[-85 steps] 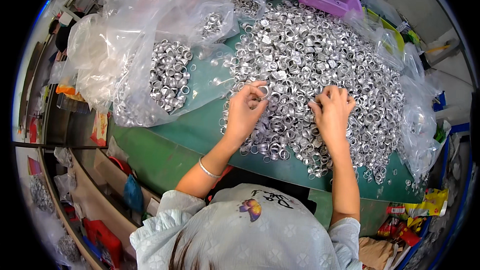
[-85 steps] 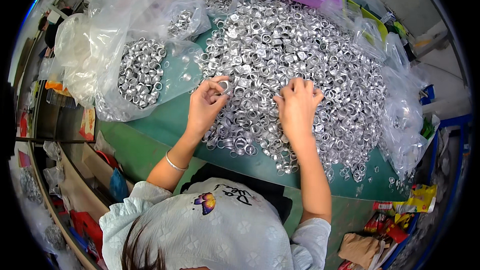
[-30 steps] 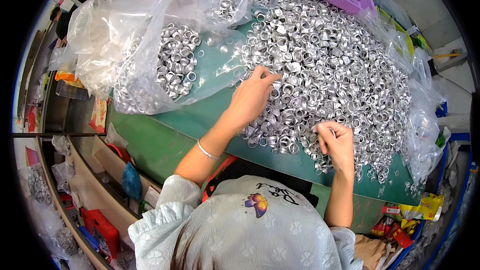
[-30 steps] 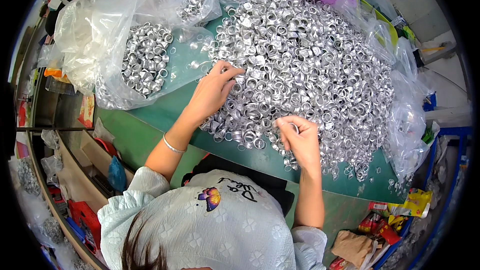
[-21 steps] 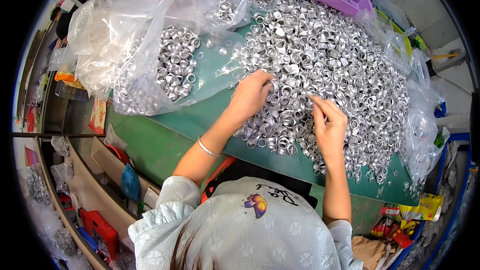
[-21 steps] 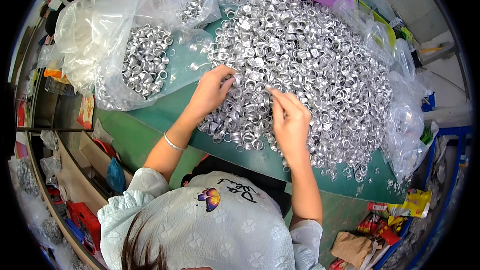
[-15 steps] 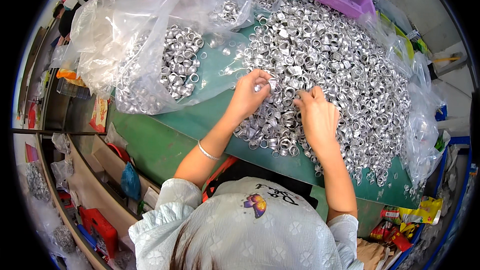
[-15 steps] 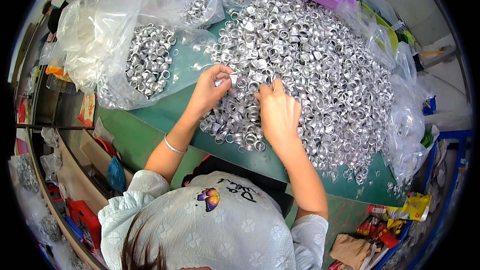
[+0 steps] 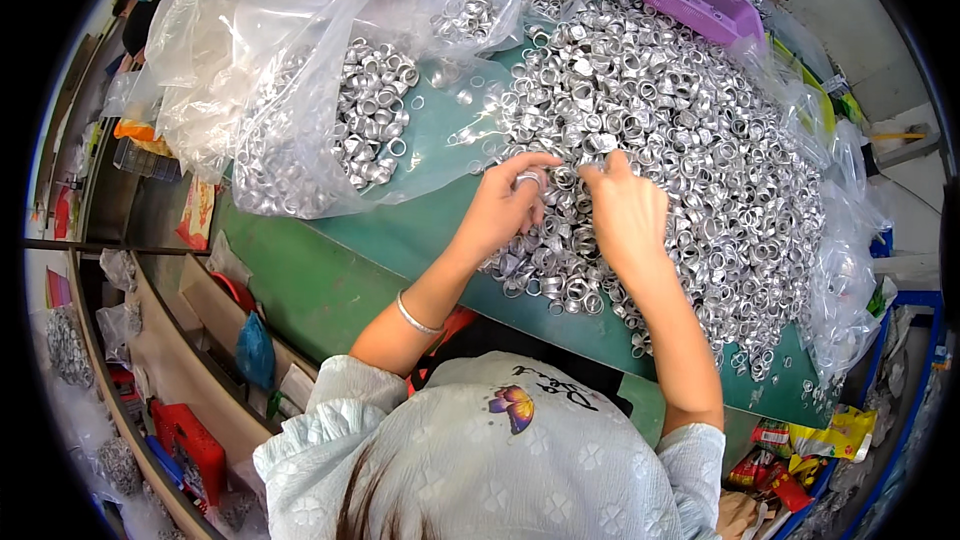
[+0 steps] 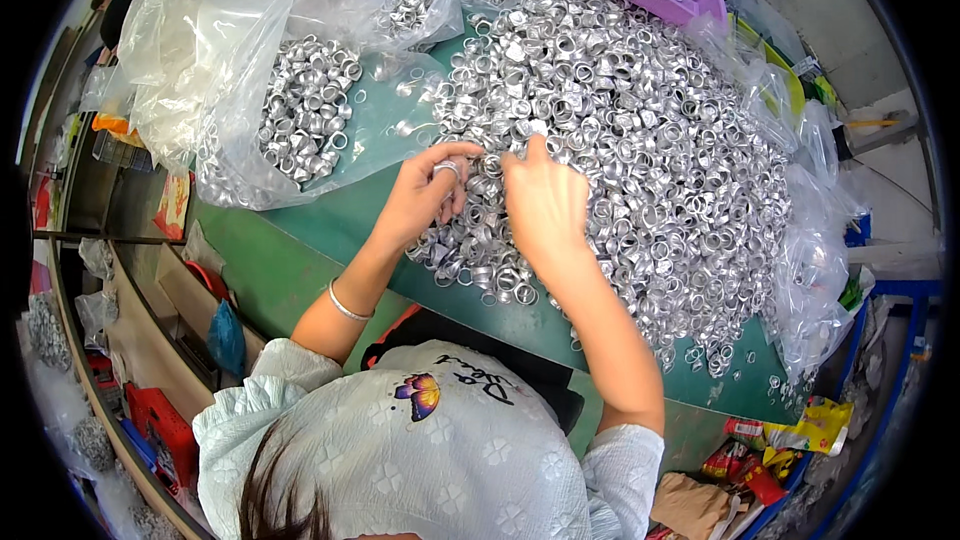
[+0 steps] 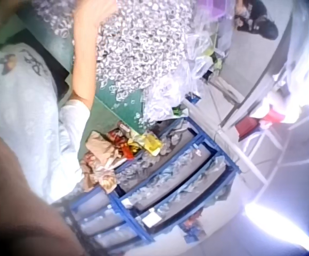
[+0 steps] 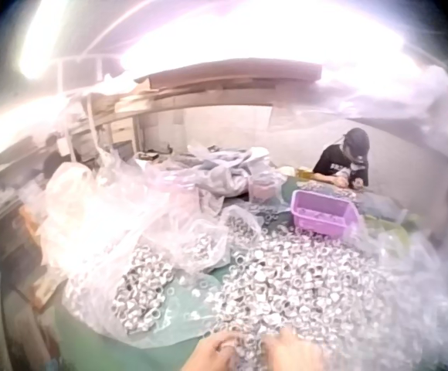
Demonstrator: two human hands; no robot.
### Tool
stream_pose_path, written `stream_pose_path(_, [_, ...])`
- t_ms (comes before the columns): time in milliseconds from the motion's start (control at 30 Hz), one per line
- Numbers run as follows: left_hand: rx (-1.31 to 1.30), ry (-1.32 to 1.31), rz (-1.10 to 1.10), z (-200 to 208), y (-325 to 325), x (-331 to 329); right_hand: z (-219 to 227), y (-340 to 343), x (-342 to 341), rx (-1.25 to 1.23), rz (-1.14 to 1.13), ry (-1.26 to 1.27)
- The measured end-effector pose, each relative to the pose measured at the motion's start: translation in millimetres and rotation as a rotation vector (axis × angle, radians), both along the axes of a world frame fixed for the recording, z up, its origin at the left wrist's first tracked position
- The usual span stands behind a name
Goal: The person sorts metal rings from a large pile on a workbench by hand, picking up individual rings and placing them into clear plastic bags.
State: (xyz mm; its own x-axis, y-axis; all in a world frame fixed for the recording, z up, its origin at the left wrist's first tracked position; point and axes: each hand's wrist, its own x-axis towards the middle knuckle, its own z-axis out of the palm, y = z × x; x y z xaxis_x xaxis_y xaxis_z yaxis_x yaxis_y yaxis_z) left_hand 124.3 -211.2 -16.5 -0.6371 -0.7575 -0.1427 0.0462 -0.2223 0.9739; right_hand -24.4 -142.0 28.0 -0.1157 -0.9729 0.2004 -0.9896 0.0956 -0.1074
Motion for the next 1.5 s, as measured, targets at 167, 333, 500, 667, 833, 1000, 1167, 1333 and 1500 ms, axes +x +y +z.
stream_pose_path(167, [0.460, 0.283, 0.122, 5.8, 9.7, 13.4, -12.8, -12.8, -10.5, 0.025, 0.059, -0.015])
stream_pose_path(333, [0.447, 0.317, 0.226, 0.6, 12.6, 11.8, -22.0, 4.2, -51.4, -0.381, 0.058, -0.793])
stream_pose_path(500, [0.199, 0.232, 0.079, -9.7, -22.9, -4.0, -5.8, 21.7, -55.0, -0.293, -0.002, -2.381])
stream_pose_path(667, [-0.526, -0.310, 0.204, -16.0, -44.5, -35.3, -6.2, 14.9, -59.2, -0.096, 0.300, -2.535])
stream_pose_path(833, [-0.640, -0.420, 0.196, -16.0, -47.1, -47.6, -1.4, -0.8, -24.7, -0.066, -0.133, -0.418])
stream_pose_path(1000, [-0.423, -0.131, 0.260, -29.2, -48.1, -49.8, -13.4, -16.7, -18.1, 0.011, -0.168, 0.004])
stream_pose_path(1167, [0.725, 0.383, -0.039, -10.7, -33.2, -2.2, -4.5, -11.8, -28.8, -0.238, -0.018, -0.624])
stream_pose_path(1333, [0.761, 0.356, -0.415, 3.4, 5.2, -26.3, -24.7, 22.6, -56.8, -0.268, -0.002, -2.045])
stream_pose_path(1500, [0.814, 0.468, 0.043, 12.9, 42.1, -33.9, -7.6, 22.9, -27.8, -0.241, -0.217, -2.367])
